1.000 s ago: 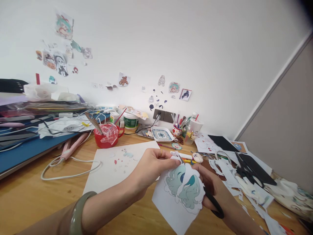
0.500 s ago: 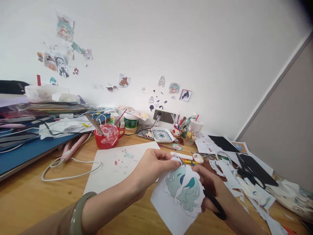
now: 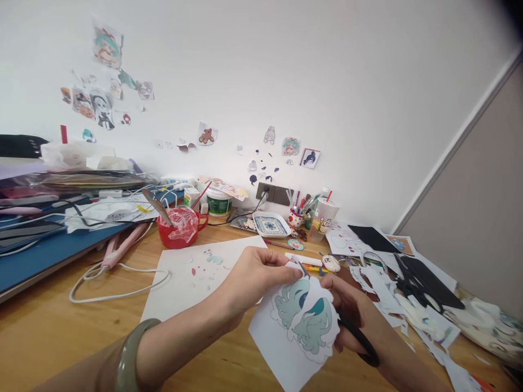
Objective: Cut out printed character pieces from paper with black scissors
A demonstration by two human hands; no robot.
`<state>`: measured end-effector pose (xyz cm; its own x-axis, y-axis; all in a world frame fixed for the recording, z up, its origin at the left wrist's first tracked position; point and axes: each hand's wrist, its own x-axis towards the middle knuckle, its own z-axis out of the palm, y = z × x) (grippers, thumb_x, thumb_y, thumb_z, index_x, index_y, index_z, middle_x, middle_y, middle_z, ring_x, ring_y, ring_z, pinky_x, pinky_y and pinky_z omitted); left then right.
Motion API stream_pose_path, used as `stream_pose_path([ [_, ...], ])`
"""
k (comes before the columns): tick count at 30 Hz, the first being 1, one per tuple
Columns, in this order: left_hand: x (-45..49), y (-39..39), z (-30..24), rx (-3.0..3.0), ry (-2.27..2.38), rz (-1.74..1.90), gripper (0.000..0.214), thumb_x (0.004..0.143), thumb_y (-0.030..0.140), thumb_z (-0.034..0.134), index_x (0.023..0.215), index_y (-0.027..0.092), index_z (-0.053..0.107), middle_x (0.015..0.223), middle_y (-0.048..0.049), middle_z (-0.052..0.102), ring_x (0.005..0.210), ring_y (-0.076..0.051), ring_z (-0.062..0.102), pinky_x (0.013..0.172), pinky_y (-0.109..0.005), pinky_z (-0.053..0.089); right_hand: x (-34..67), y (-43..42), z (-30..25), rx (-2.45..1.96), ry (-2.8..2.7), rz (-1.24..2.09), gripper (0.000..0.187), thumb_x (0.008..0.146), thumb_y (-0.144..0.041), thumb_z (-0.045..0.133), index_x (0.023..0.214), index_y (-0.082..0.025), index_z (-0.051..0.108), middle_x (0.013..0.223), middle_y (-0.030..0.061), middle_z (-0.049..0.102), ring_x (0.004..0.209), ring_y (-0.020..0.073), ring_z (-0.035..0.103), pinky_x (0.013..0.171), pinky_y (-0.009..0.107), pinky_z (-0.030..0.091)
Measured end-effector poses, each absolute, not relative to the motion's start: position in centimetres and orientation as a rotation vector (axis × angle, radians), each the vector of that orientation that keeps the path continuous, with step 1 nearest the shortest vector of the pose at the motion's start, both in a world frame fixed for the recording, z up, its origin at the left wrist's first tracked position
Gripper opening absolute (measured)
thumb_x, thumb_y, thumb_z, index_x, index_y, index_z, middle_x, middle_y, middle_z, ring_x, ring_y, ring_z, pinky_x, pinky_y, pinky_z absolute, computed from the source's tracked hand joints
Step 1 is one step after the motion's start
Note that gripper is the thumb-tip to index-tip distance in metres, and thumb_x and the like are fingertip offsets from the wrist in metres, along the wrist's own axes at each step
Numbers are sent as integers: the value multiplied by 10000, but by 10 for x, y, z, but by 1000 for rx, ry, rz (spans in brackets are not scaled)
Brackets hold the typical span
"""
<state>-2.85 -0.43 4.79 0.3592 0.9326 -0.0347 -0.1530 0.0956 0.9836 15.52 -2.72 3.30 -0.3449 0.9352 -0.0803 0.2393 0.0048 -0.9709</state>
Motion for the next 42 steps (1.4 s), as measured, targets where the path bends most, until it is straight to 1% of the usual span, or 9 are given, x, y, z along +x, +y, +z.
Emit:
stream_pose_path([
  [7, -28, -4, 49, 1170, 851, 970, 126, 613, 260, 671, 622, 138, 639, 573, -12, 617, 508, -92, 503, 501, -207, 358, 157, -26, 32, -1205, -1633, 1374, 271, 506, -58, 491, 692, -222, 380, 462, -119, 469, 391, 51, 367, 389, 157, 265],
  [12, -29, -5, 53, 1171, 867, 949, 111, 611, 242, 666, 606, 137, 632, 561, -9, 612, 503, -94, 503, 498, -206, 354, 157, -26, 32, -1203, -1631, 1378, 204, 565, -107, 491, 702, -221, 392, 434, -137, 431, 306, 22, 208, 348, 161, 196],
  [14, -30, -5, 53, 1178, 866, 939, 108, 612, 242, 664, 600, 139, 632, 556, -8, 609, 501, -96, 502, 497, -209, 356, 156, -26, 32, -1207, -1669, 1321, 218, 549, -99, 497, 700, -218, 395, 435, -132, 412, 329, 32, 262, 360, 163, 209],
  [17, -30, -4, 52, 1201, 850, 938, 112, 613, 251, 666, 609, 141, 642, 564, -8, 612, 503, -97, 504, 503, -212, 362, 158, -26, 29, -1184, -1730, 1263, 281, 508, -59, 485, 717, -218, 387, 463, -117, 436, 399, 58, 360, 384, 160, 238],
  [21, -30, -1, 49, 1228, 843, 939, 125, 608, 264, 668, 619, 141, 651, 575, -10, 621, 507, -101, 513, 510, -216, 367, 161, -24, 26, -1183, -1734, 1276, 324, 496, -24, 454, 746, -218, 385, 469, -123, 449, 393, 45, 322, 381, 154, 224],
  [27, -31, 0, 52, 1227, 848, 913, 116, 600, 257, 673, 610, 145, 645, 565, 0, 617, 500, -99, 513, 507, -216, 365, 163, -25, 27, -1195, -1723, 1286, 246, 568, -56, 441, 750, -216, 397, 432, -135, 417, 366, 37, 283, 371, 156, 200],
  [30, -31, -2, 54, 1215, 854, 897, 105, 609, 246, 668, 608, 144, 642, 563, 2, 612, 507, -96, 513, 518, -216, 365, 161, -27, 29, -1198, -1725, 1292, 284, 544, -36, 454, 755, -215, 392, 455, -132, 436, 388, 38, 302, 389, 158, 210],
  [36, -32, -3, 55, 1225, 854, 898, 112, 607, 253, 671, 605, 144, 644, 559, 1, 613, 503, -98, 512, 509, -215, 363, 161, -28, 32, -1208, -1732, 1277, 232, 573, -67, 478, 736, -216, 408, 454, -124, 437, 373, 43, 296, 381, 163, 197],
  [42, -32, 0, 55, 1221, 827, 879, 101, 594, 239, 673, 612, 144, 644, 569, -4, 624, 513, -110, 537, 531, -227, 389, 162, -27, 30, -1227, -1721, 1282, 250, 567, -67, 520, 730, -222, 410, 461, -126, 427, 392, 52, 321, 378, 155, 212],
])
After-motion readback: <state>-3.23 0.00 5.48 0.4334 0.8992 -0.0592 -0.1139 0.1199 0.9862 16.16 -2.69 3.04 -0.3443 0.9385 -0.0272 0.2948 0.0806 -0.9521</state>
